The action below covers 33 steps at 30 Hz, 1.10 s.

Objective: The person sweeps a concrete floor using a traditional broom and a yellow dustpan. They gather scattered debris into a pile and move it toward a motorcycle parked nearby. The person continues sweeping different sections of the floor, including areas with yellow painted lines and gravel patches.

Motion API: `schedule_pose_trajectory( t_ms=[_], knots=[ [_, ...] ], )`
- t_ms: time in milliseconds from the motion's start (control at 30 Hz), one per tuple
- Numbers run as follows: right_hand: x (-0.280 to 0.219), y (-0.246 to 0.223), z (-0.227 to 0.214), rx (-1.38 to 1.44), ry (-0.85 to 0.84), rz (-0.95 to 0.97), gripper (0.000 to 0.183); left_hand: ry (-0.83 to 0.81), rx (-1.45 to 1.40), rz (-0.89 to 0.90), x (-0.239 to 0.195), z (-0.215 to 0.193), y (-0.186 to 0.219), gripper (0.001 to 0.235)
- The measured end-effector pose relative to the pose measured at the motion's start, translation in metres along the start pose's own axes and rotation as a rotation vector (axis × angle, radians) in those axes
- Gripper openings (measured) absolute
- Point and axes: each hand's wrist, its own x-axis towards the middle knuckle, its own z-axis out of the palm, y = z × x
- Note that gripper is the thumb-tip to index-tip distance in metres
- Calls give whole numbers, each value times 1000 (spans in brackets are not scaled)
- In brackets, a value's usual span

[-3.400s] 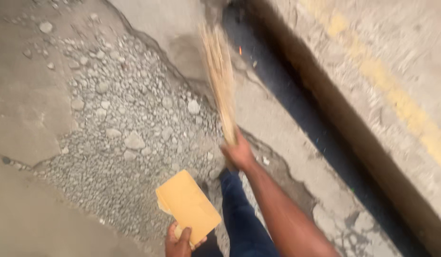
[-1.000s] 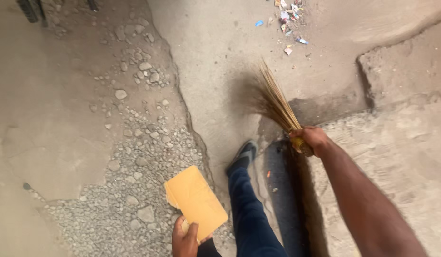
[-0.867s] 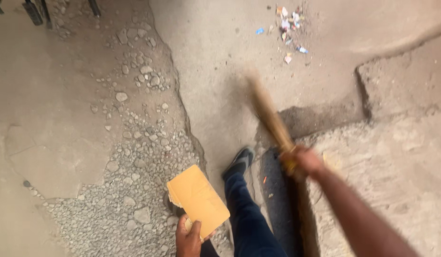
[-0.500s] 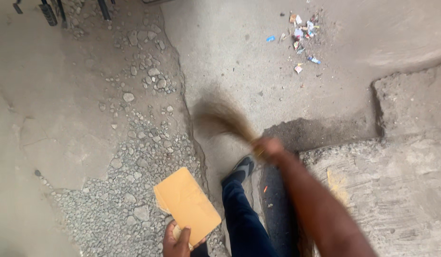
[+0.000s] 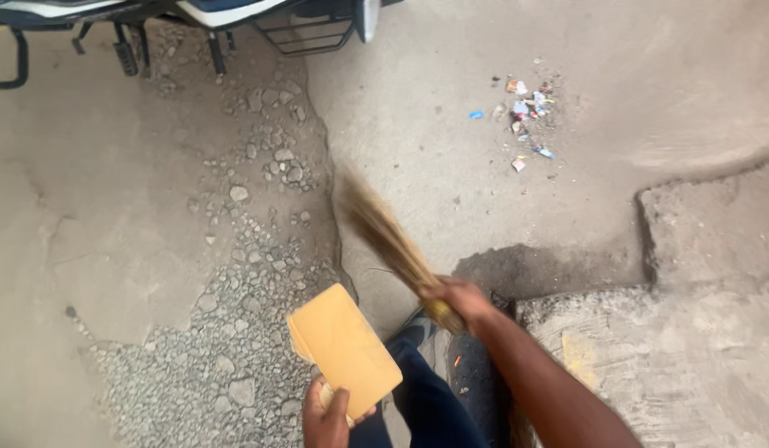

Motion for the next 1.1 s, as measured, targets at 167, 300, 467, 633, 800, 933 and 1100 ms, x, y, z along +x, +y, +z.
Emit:
schedule_pose_trajectory(
  t_ms=[167,300,467,633,800,933,1100],
  knots=[
    [80,-65,-20,-148,19,-175,37,27,96,-10,27,-22,42,41],
    [66,-88,-93,32,354,-53,29,18,92,4,61,-33,58,43],
    [-3,-87,-27,93,352,-115,32,10,92,-71,82,-28,90,43],
    [24,-126,89,129,25,-59,47,-11,121,-64,94,-20,135,41],
    [104,-183,49,73,91,-130,35,27,145,-60,106,-32,165,41],
    [89,-180,-29,288,295,-72,33,17,137,-65,107,-36,167,41],
    [12,-147,-3,339,371,-164,31,-17,140,-126,108,-15,170,42]
  ],
)
